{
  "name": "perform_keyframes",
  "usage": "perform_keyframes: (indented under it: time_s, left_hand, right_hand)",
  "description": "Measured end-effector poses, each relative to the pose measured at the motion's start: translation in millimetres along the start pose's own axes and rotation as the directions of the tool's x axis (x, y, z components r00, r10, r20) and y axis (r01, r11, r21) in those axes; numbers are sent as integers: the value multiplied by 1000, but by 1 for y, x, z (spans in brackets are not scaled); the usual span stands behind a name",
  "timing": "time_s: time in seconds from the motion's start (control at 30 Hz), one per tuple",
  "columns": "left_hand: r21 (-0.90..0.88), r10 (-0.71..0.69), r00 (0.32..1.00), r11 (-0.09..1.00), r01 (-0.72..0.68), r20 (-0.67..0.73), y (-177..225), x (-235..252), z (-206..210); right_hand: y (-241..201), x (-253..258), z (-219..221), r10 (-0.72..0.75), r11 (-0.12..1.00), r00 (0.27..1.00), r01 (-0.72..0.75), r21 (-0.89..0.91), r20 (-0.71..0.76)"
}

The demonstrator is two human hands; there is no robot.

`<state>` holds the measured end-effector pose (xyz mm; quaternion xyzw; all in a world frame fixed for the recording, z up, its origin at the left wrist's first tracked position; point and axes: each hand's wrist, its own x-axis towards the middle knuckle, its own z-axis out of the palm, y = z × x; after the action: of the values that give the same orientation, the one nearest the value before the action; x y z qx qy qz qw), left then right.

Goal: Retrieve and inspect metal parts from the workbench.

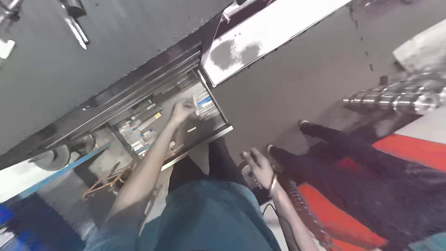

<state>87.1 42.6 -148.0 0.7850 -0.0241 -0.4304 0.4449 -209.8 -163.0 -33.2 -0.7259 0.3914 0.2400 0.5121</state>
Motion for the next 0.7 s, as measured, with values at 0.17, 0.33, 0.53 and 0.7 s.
perform_keyframes:
  time_s: [0.17,0.33,0.53,0.7]
  left_hand:
    - [-411,332,943,864,-290,32,46,-151,9]
    - [-445,424,860,735,-511,-285,65,-225,-20]
    - [-573,455,730,453,-683,-510,105,-298,-74]
    - [-389,485,451,229,-892,-749,143,-374,-141]
  right_hand:
    - [-119,3,34,-420,900,888,434,-40,187]
    - [-185,-54,68,-640,746,738,663,-60,213]
    - [-241,-109,131,-791,603,591,797,39,155]
    - [-283,-175,155,-951,287,294,955,-81,101]
